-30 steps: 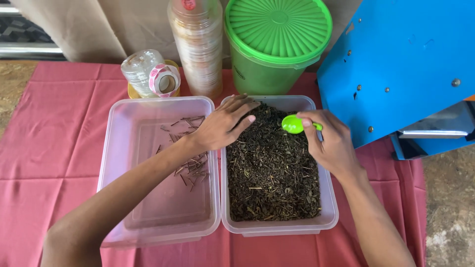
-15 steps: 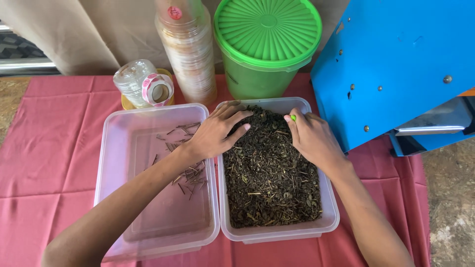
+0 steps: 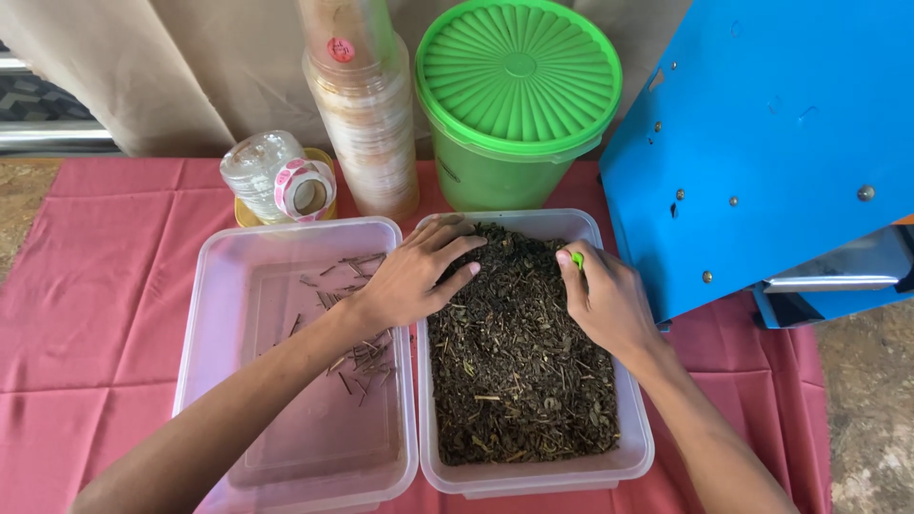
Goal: Sorting tea leaves by manually removing stems and sifting with a spoon.
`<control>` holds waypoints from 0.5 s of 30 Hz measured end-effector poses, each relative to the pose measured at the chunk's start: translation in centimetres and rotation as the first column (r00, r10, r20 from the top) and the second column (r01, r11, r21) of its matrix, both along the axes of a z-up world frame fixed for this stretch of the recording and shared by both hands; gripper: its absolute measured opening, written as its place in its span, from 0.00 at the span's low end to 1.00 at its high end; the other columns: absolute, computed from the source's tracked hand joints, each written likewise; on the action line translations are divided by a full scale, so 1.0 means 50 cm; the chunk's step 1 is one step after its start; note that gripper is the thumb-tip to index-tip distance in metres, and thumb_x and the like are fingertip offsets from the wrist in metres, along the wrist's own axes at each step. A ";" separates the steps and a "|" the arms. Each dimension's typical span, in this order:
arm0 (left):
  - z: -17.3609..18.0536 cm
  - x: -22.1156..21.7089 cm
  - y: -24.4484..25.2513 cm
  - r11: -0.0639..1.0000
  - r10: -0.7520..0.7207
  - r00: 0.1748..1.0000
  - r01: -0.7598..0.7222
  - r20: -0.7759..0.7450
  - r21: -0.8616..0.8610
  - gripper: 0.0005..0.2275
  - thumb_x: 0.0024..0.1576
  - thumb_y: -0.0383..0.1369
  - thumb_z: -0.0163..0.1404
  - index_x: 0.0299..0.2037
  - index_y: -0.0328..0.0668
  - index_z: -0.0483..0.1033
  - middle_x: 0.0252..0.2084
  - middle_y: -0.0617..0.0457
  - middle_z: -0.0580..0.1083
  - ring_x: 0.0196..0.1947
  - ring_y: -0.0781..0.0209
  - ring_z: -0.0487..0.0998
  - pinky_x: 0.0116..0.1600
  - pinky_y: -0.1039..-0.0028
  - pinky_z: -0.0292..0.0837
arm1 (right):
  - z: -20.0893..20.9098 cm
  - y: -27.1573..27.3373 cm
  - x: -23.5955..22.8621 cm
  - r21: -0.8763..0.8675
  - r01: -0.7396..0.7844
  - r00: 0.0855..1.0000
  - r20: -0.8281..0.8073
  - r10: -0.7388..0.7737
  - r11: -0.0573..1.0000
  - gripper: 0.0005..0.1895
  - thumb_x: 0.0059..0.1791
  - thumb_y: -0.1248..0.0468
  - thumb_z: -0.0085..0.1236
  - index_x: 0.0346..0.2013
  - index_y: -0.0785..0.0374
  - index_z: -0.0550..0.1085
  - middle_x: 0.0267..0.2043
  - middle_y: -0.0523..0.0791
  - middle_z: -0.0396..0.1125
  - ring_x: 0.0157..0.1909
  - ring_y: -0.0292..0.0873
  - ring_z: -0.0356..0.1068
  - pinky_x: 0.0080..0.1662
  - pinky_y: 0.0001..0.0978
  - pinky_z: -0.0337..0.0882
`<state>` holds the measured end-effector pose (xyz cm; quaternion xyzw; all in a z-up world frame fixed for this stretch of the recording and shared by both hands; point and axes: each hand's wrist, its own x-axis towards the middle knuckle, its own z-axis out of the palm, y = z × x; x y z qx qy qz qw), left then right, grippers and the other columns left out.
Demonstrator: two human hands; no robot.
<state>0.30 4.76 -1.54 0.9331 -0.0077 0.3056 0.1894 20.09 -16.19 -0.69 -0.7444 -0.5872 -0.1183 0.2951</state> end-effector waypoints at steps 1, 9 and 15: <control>0.004 0.001 0.002 1.000 0.001 1.000 -0.001 -0.001 0.005 0.14 0.66 0.40 0.47 0.55 0.43 0.74 0.51 0.43 0.75 0.61 0.40 0.73 0.66 0.51 0.64 | 0.003 0.001 0.000 0.005 -0.001 1.000 -0.001 0.001 1.000 0.12 0.61 0.58 0.44 0.35 0.53 0.70 0.21 0.46 0.66 0.27 0.51 0.73 0.30 0.40 0.74; 0.011 -0.003 0.000 0.999 -0.010 0.999 0.009 -0.034 -0.031 0.14 0.66 0.39 0.47 0.56 0.42 0.74 0.52 0.42 0.74 0.62 0.38 0.72 0.67 0.49 0.63 | 0.044 0.009 -0.022 0.180 -0.029 0.979 0.203 -0.008 0.983 0.04 0.57 0.67 0.52 0.43 0.59 0.76 0.37 0.46 0.70 0.37 0.50 0.72 0.37 0.38 0.74; 0.012 -0.003 0.001 1.000 -0.001 0.999 0.000 -0.041 -0.030 0.14 0.64 0.39 0.48 0.55 0.42 0.74 0.52 0.42 0.74 0.62 0.39 0.72 0.67 0.50 0.62 | 0.038 0.013 -0.019 -0.048 -0.011 0.983 0.183 0.020 0.999 0.07 0.55 0.67 0.52 0.44 0.59 0.78 0.44 0.49 0.73 0.44 0.50 0.74 0.44 0.36 0.74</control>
